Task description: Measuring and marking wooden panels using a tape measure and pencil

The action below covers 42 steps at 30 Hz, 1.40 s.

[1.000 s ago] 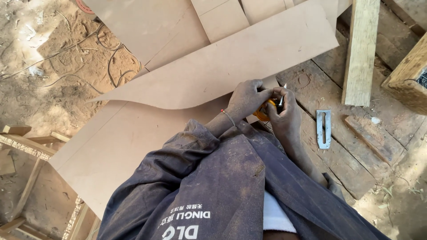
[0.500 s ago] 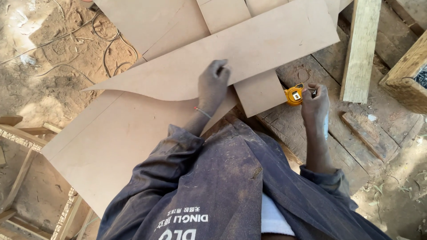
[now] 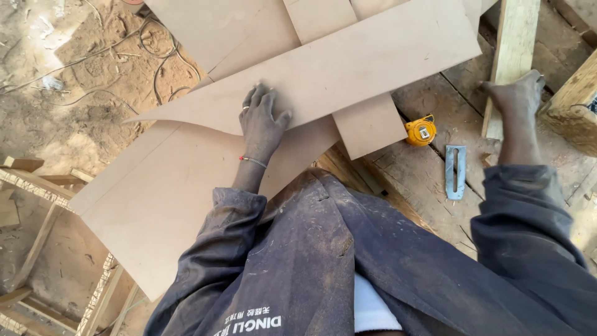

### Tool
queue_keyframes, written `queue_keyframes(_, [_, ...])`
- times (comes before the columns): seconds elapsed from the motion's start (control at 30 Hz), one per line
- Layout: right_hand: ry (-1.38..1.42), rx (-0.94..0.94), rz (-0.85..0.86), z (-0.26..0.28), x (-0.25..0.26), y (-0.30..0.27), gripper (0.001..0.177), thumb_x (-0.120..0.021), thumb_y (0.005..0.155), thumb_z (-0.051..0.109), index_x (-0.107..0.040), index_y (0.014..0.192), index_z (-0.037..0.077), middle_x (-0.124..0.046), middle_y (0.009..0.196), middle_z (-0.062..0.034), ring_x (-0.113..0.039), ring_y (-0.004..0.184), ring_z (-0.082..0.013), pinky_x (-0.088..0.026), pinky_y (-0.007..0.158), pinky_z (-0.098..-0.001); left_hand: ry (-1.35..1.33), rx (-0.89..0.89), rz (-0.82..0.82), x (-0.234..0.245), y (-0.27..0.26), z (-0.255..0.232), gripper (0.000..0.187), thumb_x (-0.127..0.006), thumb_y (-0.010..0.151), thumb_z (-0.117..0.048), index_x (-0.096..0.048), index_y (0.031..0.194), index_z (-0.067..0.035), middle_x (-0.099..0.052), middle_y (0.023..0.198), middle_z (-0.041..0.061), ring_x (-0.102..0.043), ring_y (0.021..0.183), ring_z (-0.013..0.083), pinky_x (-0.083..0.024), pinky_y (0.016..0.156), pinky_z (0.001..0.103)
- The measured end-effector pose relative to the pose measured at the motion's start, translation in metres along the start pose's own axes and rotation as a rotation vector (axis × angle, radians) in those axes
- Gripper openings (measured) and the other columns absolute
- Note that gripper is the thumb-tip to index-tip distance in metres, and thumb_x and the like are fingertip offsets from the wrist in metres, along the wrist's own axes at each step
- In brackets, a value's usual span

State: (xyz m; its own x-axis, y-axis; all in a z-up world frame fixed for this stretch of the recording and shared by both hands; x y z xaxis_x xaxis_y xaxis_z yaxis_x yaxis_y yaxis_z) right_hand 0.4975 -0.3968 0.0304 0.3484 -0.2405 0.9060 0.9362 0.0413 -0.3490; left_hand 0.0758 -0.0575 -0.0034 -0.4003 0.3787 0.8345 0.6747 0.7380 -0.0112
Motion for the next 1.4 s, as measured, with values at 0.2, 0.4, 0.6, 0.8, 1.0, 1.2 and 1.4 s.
queue_keyframes(0.2, [0.243, 0.296, -0.097, -0.012, 0.02, -0.029, 0.066, -0.082, 0.099, 0.049, -0.057, 0.127, -0.005, -0.061, 0.118, -0.0179, -0.061, 0.097, -0.0308, -0.055, 0.066, -0.0497, 0.015, -0.038, -0.034, 0.0, 0.0, 0.004, 0.059, -0.073, 0.084, -0.04, -0.062, 0.134, -0.012, -0.042, 0.159, 0.012, -0.032, 0.149, 0.0341, -0.04, 0.106, 0.058])
queue_keyframes(0.4, [0.516, 0.458, 0.024, -0.007, -0.012, -0.177, 0.056, -0.071, 0.09, 0.031, -0.049, 0.131, -0.001, -0.054, 0.111, -0.0142, -0.054, 0.096, -0.0274, -0.049, 0.074, -0.0404, 0.001, -0.01, 0.027, 0.008, -0.003, -0.002, 0.056, -0.072, 0.087, -0.035, -0.059, 0.136, -0.011, -0.037, 0.16, 0.009, -0.027, 0.151, 0.0333, -0.037, 0.107, 0.06])
queue_keyframes(0.6, [0.641, 0.479, 0.236, 0.042, -0.043, -0.289, 0.066, -0.073, 0.08, 0.029, -0.051, 0.137, 0.002, -0.061, 0.117, -0.0139, -0.06, 0.101, -0.0267, -0.052, 0.08, -0.0383, 0.063, -0.033, -0.039, -0.007, 0.001, 0.007, 0.055, -0.075, 0.084, -0.036, -0.061, 0.132, -0.013, -0.038, 0.16, 0.009, -0.03, 0.149, 0.0321, -0.042, 0.105, 0.059])
queue_keyframes(0.8, [0.409, 0.333, 0.33, 0.07, -0.073, -0.348, 0.1, -0.083, 0.075, 0.033, -0.033, 0.155, -0.001, -0.054, 0.145, -0.0242, -0.062, 0.121, -0.0372, -0.058, 0.096, -0.0496, 0.026, 0.049, 0.011, 0.002, 0.0, 0.001, 0.057, -0.076, 0.086, -0.038, -0.059, 0.136, -0.016, -0.035, 0.162, 0.01, -0.03, 0.148, 0.0351, -0.038, 0.109, 0.06])
queue_keyframes(1.0, [0.153, 0.336, 0.354, 0.104, -0.072, -0.393, 0.1, -0.083, 0.081, 0.04, -0.031, 0.155, -0.002, -0.053, 0.136, -0.0153, -0.062, 0.111, -0.031, -0.065, 0.087, -0.0438, -0.02, 0.055, -0.015, -0.001, -0.001, 0.001, 0.056, -0.077, 0.085, -0.034, -0.06, 0.135, -0.016, -0.038, 0.16, 0.011, -0.03, 0.149, 0.0334, -0.037, 0.111, 0.059])
queue_keyframes(1.2, [0.302, 0.393, 0.359, 0.098, -0.107, -0.372, 0.084, -0.072, 0.09, 0.036, -0.031, 0.157, 0.005, -0.043, 0.152, -0.0171, -0.051, 0.133, -0.036, -0.047, 0.106, -0.0578, -0.063, 0.169, -0.157, -0.01, 0.022, -0.001, 0.019, -0.054, 0.094, -0.019, -0.071, 0.097, -0.011, -0.059, 0.135, 0.009, -0.05, 0.123, 0.0368, -0.047, 0.094, 0.058])
queue_keyframes(1.4, [0.398, 0.543, 0.387, 0.076, -0.121, -0.333, 0.075, -0.066, 0.088, 0.022, -0.036, 0.155, 0.005, -0.048, 0.145, -0.0218, -0.049, 0.135, -0.0391, -0.038, 0.113, -0.0484, -0.196, 0.127, 0.009, -0.018, 0.05, -0.046, 0.107, -0.07, 0.092, -0.062, -0.012, 0.163, -0.005, -0.018, 0.171, 0.019, -0.013, 0.159, 0.0324, -0.015, 0.128, 0.052])
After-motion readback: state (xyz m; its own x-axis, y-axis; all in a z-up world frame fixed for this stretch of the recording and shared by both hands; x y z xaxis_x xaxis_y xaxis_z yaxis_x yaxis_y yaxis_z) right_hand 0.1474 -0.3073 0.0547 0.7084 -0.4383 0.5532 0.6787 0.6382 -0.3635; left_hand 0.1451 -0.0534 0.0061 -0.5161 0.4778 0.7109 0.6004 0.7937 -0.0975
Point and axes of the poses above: each hand's wrist, its own y-axis towards the middle knuckle, its own x-axis out of the back of the hand, z = x × y, the point moved 2 cm from there along y, towards the middle knuckle
